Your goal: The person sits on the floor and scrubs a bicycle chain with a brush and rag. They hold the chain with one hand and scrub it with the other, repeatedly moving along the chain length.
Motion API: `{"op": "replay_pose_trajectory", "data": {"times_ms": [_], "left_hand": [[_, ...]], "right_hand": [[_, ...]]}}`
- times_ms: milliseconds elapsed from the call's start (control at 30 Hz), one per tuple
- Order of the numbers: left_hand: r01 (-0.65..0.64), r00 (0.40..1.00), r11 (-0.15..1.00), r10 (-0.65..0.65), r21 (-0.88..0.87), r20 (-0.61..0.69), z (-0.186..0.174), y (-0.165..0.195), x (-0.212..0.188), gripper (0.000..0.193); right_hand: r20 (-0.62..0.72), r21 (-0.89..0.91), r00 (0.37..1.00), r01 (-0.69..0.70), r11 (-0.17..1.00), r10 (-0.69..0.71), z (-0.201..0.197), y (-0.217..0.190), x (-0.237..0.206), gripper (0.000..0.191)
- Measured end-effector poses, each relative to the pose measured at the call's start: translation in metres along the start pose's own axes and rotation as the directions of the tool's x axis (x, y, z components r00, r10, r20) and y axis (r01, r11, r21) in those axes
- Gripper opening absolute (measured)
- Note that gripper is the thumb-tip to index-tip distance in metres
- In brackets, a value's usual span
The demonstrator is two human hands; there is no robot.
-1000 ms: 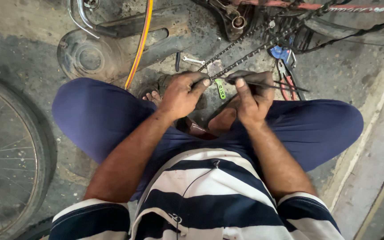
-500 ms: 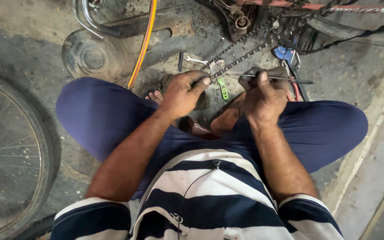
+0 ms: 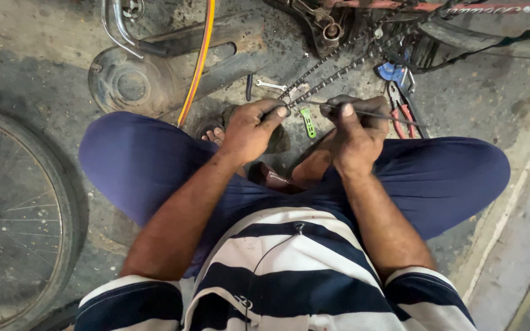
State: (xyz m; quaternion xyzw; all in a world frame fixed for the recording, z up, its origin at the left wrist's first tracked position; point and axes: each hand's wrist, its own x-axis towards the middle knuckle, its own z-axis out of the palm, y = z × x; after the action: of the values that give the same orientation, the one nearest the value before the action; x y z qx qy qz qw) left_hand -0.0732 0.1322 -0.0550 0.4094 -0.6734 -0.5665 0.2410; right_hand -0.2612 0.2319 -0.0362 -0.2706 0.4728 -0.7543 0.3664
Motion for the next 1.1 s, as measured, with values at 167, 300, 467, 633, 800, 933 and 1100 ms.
{"op": "replay_pose_trajectory", "data": {"times_ms": [167, 300, 467, 633, 800, 933, 1100], "left_hand": [[-0.087, 0.996, 0.996, 0.087, 0.021, -0.012, 0.0, 0.003, -0.003, 0.029], [-0.186, 0.981, 0.974, 0.191, 0.129, -0.027, 0.003, 0.006, -0.01, 0.026], [-0.175, 0.972, 0.951, 0.208, 0.255, -0.109, 0.002, 0.004, -0.009, 0.023], [-0.242, 0.966, 0.948, 0.255, 0.206, -0.04, 0.002, 0.004, -0.01, 0.024], [-0.193, 0.967, 0.955, 0.223, 0.225, -0.119, -0.001, 0.003, -0.01, 0.023], [-0.204, 0.972, 0.967, 0.219, 0.155, -0.089, -0.002, 0.003, -0.009, 0.023], [-0.243, 0.962, 0.948, 0.263, 0.204, -0.078, 0.004, 0.007, -0.013, 0.022]], "right_hand": [[0.251, -0.427, 0.945, 0.301, 0.853, -0.208, 0.001, 0.0, -0.009, 0.016], [0.479, -0.741, 0.845, 0.535, 0.405, -0.239, 0.011, 0.001, -0.012, 0.011], [0.375, -0.624, 0.893, 0.441, 0.646, -0.248, 0.024, -0.014, -0.012, 0.006], [0.435, -0.701, 0.876, 0.476, 0.532, -0.209, 0.031, -0.02, -0.003, 0.006], [0.361, -0.561, 0.894, 0.436, 0.704, -0.266, 0.028, -0.03, -0.008, 0.008], [0.427, -0.626, 0.869, 0.484, 0.612, -0.251, 0.03, -0.033, -0.015, 0.009], [0.53, -0.725, 0.823, 0.566, 0.393, -0.206, 0.04, -0.022, -0.012, 0.015]]}}
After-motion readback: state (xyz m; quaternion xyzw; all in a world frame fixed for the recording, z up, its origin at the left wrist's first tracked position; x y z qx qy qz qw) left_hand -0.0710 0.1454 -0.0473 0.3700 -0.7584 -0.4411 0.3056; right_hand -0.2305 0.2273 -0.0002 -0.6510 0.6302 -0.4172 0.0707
